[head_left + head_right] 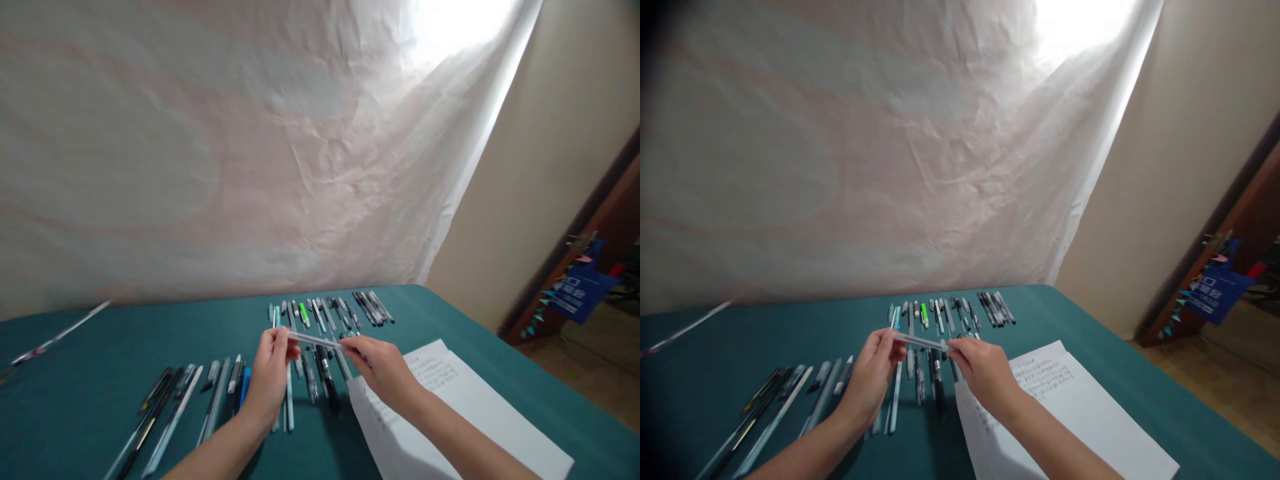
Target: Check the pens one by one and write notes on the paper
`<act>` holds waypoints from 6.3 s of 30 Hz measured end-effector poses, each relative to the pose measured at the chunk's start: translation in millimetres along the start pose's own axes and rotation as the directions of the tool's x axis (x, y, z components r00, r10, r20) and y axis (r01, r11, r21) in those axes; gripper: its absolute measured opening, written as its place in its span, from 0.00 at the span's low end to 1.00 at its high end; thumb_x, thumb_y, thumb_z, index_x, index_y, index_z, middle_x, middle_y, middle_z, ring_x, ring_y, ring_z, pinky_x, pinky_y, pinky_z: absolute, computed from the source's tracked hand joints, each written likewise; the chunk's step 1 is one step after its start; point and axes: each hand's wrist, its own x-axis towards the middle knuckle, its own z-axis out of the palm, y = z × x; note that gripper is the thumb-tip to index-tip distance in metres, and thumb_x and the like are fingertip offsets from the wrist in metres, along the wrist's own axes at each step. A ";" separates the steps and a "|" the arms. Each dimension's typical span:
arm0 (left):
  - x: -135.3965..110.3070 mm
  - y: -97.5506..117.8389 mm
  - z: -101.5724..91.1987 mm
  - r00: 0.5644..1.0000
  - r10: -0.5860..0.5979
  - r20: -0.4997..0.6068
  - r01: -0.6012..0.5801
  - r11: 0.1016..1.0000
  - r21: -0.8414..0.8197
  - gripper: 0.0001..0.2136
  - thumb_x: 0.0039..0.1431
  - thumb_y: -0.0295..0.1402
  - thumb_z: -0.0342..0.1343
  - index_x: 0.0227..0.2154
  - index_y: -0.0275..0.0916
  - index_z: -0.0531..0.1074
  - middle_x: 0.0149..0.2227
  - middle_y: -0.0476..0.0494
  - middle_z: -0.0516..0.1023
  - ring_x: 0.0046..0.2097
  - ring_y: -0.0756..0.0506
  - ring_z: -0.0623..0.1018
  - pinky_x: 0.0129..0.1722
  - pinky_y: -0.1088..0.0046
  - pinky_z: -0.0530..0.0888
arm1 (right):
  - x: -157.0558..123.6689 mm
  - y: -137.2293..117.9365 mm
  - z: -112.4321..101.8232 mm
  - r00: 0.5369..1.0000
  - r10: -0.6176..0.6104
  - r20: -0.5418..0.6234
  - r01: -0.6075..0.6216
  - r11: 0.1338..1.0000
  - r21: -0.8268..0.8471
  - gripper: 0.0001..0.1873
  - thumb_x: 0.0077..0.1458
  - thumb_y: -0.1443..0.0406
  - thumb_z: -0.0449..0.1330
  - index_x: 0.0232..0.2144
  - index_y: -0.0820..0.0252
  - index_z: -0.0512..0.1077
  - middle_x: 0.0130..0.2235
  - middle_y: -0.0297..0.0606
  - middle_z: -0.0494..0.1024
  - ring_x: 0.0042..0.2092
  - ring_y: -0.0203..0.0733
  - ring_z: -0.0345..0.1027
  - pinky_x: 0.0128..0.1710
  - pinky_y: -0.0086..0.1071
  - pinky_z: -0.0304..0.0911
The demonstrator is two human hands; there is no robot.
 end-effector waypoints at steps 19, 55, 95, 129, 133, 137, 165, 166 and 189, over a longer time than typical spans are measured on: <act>-37.3 10.9 1.8 0.602 0.189 0.776 -0.794 0.245 0.556 0.10 0.57 0.26 0.45 0.41 0.39 0.65 0.41 0.42 0.72 0.44 0.43 0.69 0.48 0.58 0.62 | 40.3 180.2 -18.8 0.640 0.762 -0.103 -0.702 0.524 -0.482 0.11 0.51 0.62 0.56 0.32 0.63 0.76 0.36 0.54 0.76 0.38 0.48 0.72 0.31 0.31 0.61; -37.8 6.4 5.1 0.571 0.125 0.811 -0.814 0.218 0.539 0.10 0.58 0.25 0.43 0.40 0.39 0.65 0.38 0.43 0.71 0.42 0.43 0.69 0.46 0.60 0.63 | 2.5 96.3 -6.5 0.843 0.446 0.301 -0.349 0.879 -0.325 0.12 0.49 0.62 0.55 0.20 0.63 0.72 0.21 0.35 0.73 0.24 0.35 0.63 0.23 0.25 0.48; -37.9 2.2 6.6 0.535 0.098 0.839 -0.831 0.239 0.502 0.10 0.59 0.25 0.42 0.41 0.38 0.65 0.39 0.42 0.70 0.42 0.43 0.68 0.46 0.61 0.62 | -7.0 81.3 9.8 0.807 0.532 0.255 -0.467 0.840 -0.276 0.09 0.37 0.71 0.57 0.28 0.64 0.67 0.27 0.39 0.73 0.30 0.39 0.66 0.25 0.25 0.50; -15.2 19.3 11.1 0.959 -0.147 0.245 0.154 0.988 -0.013 0.13 0.51 0.40 0.56 0.32 0.35 0.75 0.31 0.44 0.76 0.34 0.47 0.74 0.34 0.73 0.70 | -5.6 -8.6 -1.6 0.851 0.115 0.513 -0.451 0.661 0.600 0.10 0.50 0.62 0.55 0.29 0.65 0.67 0.20 0.26 0.56 0.20 0.27 0.46 0.18 0.22 0.42; 8.3 23.2 -1.5 1.000 -0.030 0.005 0.030 0.987 -0.158 0.12 0.50 0.38 0.57 0.31 0.33 0.73 0.32 0.44 0.75 0.35 0.50 0.73 0.38 0.74 0.70 | -7.1 1.8 -3.7 0.840 0.110 0.531 -0.422 0.749 0.512 0.09 0.51 0.63 0.54 0.29 0.65 0.68 0.19 0.27 0.57 0.21 0.27 0.47 0.18 0.22 0.42; 19.0 29.3 -8.6 0.998 0.018 -0.060 -0.031 0.975 -0.220 0.11 0.48 0.38 0.58 0.30 0.33 0.72 0.32 0.45 0.74 0.35 0.50 0.73 0.38 0.75 0.70 | -8.5 3.1 -6.0 0.836 0.102 0.539 -0.386 0.807 0.446 0.09 0.51 0.64 0.54 0.27 0.65 0.69 0.19 0.28 0.59 0.21 0.28 0.49 0.19 0.23 0.44; 11.5 32.4 -6.9 0.997 0.068 0.037 -0.067 0.997 -0.024 0.14 0.51 0.41 0.55 0.35 0.35 0.73 0.33 0.43 0.75 0.35 0.49 0.73 0.32 0.77 0.69 | -5.8 2.0 -11.2 0.870 0.091 0.484 -0.299 0.879 0.371 0.07 0.50 0.66 0.54 0.27 0.64 0.71 0.20 0.29 0.61 0.22 0.29 0.50 0.19 0.22 0.47; 10.8 32.6 -6.1 0.997 0.061 0.043 -0.060 0.998 -0.029 0.14 0.50 0.41 0.56 0.35 0.35 0.73 0.33 0.43 0.75 0.35 0.48 0.73 0.32 0.77 0.69 | -5.3 1.3 -11.7 0.872 0.091 0.481 -0.297 0.880 0.371 0.07 0.50 0.66 0.54 0.27 0.64 0.71 0.19 0.29 0.61 0.22 0.29 0.50 0.19 0.22 0.47; -42.7 0.1 15.5 0.927 -0.191 0.322 0.148 0.977 0.155 0.17 0.56 0.43 0.48 0.38 0.34 0.71 0.32 0.42 0.75 0.36 0.45 0.74 0.36 0.70 0.69 | 3.9 27.9 -1.7 0.917 0.168 0.362 -0.326 0.838 0.437 0.15 0.53 0.58 0.52 0.28 0.64 0.71 0.20 0.31 0.67 0.21 0.32 0.61 0.20 0.23 0.57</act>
